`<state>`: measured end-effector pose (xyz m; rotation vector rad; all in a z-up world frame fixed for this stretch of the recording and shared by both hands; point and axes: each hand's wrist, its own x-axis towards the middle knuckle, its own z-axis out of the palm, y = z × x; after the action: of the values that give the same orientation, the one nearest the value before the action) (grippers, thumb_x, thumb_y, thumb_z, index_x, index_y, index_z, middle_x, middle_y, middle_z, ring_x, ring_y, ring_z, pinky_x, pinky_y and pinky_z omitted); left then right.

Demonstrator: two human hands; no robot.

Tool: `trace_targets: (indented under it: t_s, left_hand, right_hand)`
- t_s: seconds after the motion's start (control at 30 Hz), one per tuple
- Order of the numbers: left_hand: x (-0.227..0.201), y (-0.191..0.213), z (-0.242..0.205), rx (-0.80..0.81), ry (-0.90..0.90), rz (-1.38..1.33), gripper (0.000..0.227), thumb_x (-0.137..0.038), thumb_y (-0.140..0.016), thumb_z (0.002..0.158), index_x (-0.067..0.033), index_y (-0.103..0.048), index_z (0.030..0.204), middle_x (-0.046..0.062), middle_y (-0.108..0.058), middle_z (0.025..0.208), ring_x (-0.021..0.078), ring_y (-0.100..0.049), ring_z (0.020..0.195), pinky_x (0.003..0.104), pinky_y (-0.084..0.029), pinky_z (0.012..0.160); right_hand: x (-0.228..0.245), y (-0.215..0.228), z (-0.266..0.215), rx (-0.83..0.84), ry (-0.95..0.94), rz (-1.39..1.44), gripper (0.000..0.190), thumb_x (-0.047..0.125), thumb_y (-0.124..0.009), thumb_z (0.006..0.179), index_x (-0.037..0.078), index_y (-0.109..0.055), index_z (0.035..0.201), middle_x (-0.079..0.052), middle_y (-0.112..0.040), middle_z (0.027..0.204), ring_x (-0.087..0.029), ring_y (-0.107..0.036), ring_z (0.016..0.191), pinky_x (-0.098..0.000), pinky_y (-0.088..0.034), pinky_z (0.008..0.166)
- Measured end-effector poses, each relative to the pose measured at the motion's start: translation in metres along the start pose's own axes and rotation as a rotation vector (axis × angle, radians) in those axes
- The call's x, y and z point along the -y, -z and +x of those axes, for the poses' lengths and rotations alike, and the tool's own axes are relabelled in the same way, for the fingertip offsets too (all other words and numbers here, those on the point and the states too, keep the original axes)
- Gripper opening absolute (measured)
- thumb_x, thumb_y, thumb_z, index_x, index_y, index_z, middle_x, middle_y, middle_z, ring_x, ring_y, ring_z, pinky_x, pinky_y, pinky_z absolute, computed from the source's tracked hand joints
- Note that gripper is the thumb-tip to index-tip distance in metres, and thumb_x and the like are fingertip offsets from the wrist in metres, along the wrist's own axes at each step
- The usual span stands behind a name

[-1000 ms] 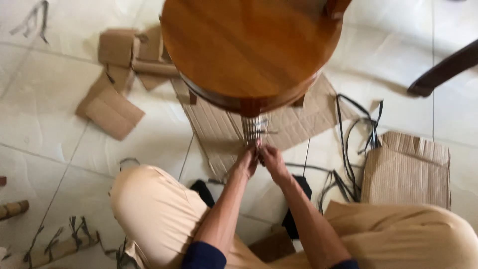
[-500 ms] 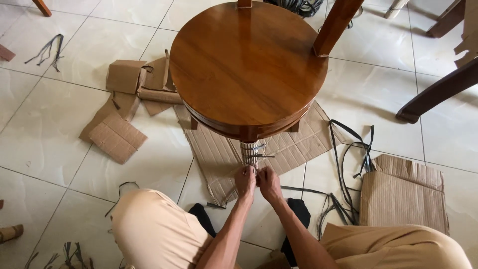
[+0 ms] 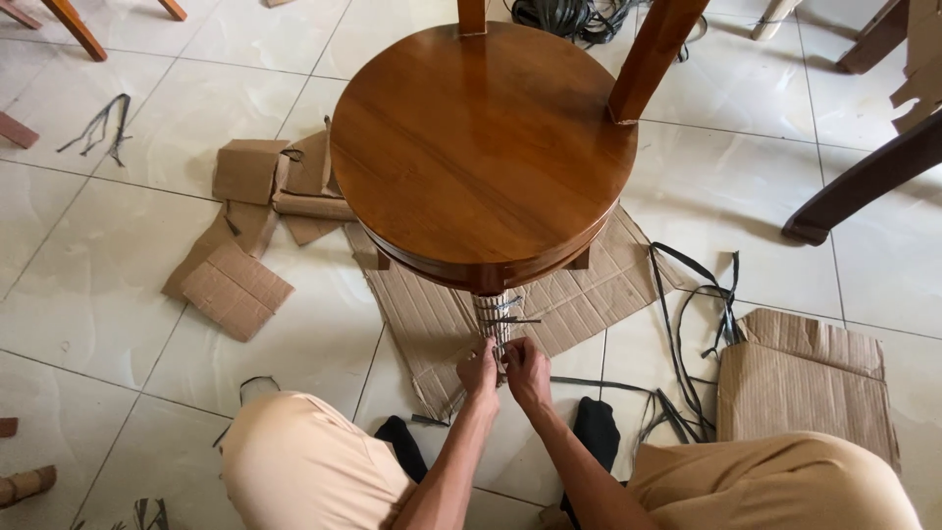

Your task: Untangle and wrap strings around the legs of a wooden stool

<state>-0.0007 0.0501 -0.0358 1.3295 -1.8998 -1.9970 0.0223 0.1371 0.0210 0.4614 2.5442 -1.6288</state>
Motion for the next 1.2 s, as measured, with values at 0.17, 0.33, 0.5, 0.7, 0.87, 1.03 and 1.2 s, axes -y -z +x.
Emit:
trace_targets:
  t_s: [0.17,0.33,0.5,0.7,0.87,1.03,1.2]
  left_hand:
    - [0.004,0.006,0.014,0.183,0.299,-0.003,0.06,-0.038,-0.09,0.073,0.0056,-0.07,0.109,0.021,-0.071,0.09,0.0313,-0.072,0.076,0.043,-0.058,0.059]
    - [-0.004,0.021,0.012,0.293,0.314,-0.097,0.045,-0.031,-0.089,0.08,0.0002,-0.071,0.107,0.017,-0.068,0.091,0.0276,-0.067,0.073,0.039,-0.056,0.058]
    - [-0.009,0.024,0.0,0.323,0.27,-0.085,0.044,-0.032,-0.088,0.085,0.0003,-0.073,0.109,0.015,-0.07,0.094,0.0241,-0.066,0.079,0.041,-0.059,0.063]
    - [-0.021,0.022,-0.006,0.269,0.134,-0.061,0.033,-0.031,-0.09,0.079,-0.0028,-0.077,0.09,0.013,-0.073,0.079,0.0223,-0.067,0.067,0.04,-0.058,0.052]
    - [-0.025,0.02,-0.008,0.222,-0.103,-0.003,0.022,-0.027,-0.09,0.073,-0.0104,-0.083,0.086,0.005,-0.072,0.072,0.0134,-0.058,0.071,0.032,-0.05,0.063]
    - [-0.019,0.019,-0.007,0.172,-0.117,-0.028,0.014,-0.022,-0.089,0.072,-0.0114,-0.084,0.08,0.004,-0.072,0.068,0.012,-0.058,0.068,0.029,-0.048,0.063]
    - [-0.038,0.021,-0.021,0.196,-0.073,-0.005,0.017,-0.03,-0.089,0.071,-0.0143,-0.085,0.077,0.005,-0.075,0.069,0.0135,-0.062,0.068,0.032,-0.047,0.066]
  right_hand:
    - [-0.001,-0.014,0.012,-0.047,-0.094,0.03,0.02,0.034,-0.066,0.093,0.016,-0.074,0.089,-0.004,-0.077,0.071,-0.026,-0.075,0.072,-0.0434,-0.056,0.08]
    - [0.017,-0.017,0.009,-0.06,-0.171,0.012,0.02,0.032,-0.068,0.091,0.014,-0.076,0.093,-0.008,-0.079,0.077,-0.031,-0.076,0.084,-0.0472,-0.054,0.085]
    - [0.014,-0.013,0.009,-0.078,-0.202,0.009,0.023,0.033,-0.072,0.089,0.012,-0.078,0.092,-0.012,-0.078,0.078,-0.036,-0.075,0.086,-0.0484,-0.054,0.085]
    - [0.021,-0.008,0.009,-0.086,-0.155,0.028,0.018,0.027,-0.066,0.092,0.012,-0.077,0.095,-0.01,-0.077,0.076,-0.03,-0.075,0.082,-0.0467,-0.053,0.085]
    - [0.031,-0.002,0.005,-0.094,-0.071,-0.026,0.015,0.024,-0.066,0.093,0.013,-0.075,0.099,-0.011,-0.078,0.081,-0.035,-0.075,0.087,-0.0479,-0.052,0.086]
    - [0.026,-0.001,0.006,-0.108,0.085,-0.111,0.013,0.023,-0.067,0.093,0.012,-0.072,0.098,-0.014,-0.078,0.081,-0.039,-0.074,0.088,-0.0524,-0.052,0.086]
    - [0.024,0.007,0.011,-0.099,0.199,-0.186,0.011,0.026,-0.067,0.094,0.015,-0.071,0.095,-0.012,-0.078,0.078,-0.038,-0.075,0.084,-0.053,-0.055,0.08]
